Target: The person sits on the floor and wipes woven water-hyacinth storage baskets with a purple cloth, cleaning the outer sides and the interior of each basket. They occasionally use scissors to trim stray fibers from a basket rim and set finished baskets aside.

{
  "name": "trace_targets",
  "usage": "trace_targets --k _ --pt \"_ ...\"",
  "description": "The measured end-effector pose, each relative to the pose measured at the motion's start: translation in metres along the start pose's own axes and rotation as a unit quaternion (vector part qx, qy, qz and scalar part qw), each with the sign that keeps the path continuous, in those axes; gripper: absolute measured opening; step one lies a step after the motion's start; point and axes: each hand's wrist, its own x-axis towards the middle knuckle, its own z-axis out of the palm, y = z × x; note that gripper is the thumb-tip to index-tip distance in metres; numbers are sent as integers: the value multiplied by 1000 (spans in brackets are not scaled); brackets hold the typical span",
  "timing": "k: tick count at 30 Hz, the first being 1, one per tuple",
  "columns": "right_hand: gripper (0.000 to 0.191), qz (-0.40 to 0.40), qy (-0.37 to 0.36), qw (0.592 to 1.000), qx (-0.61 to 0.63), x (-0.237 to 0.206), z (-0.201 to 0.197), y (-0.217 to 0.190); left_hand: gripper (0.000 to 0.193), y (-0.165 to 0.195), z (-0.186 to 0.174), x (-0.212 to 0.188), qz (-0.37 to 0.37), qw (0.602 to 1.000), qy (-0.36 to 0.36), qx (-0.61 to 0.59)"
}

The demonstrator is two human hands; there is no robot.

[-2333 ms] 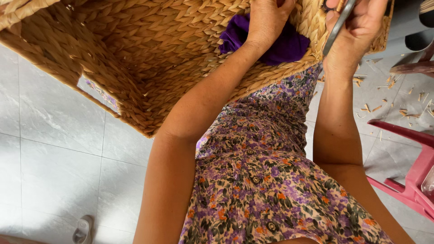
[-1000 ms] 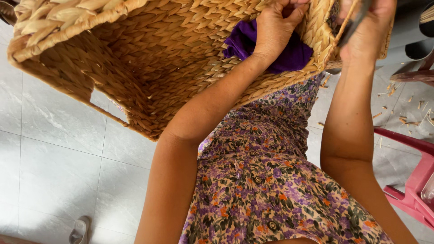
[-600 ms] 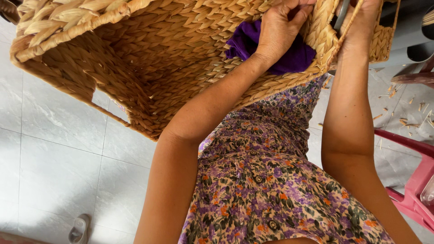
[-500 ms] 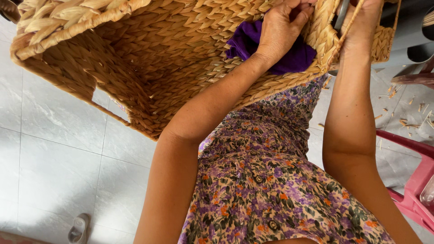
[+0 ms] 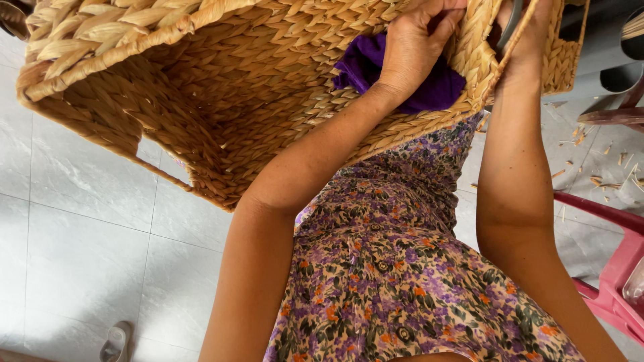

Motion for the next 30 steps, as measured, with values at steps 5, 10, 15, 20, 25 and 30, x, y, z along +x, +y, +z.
trace_targets --k 5,10,15,20,25,30 --pt "26 6 -4 1000 7 -1 1 0 18 16 -4 -2 22 999 24 19" --pt "26 7 -4 1000 9 -1 4 0 16 17 -1 4 -21 996 22 78" --pt "26 8 -7 1000 14 1 7 -1 13 10 0 15 8 1000 13 20" --pt "27 12 -9 1000 21 1 6 -3 11 15 4 12 -14 999 28 33" --pt "27 18 -16 999 36 -3 3 -1 7 24 4 7 -28 999 37 13" --pt "27 24 -23 997 69 -7 4 0 17 23 -4 -1 81 995 54 7"
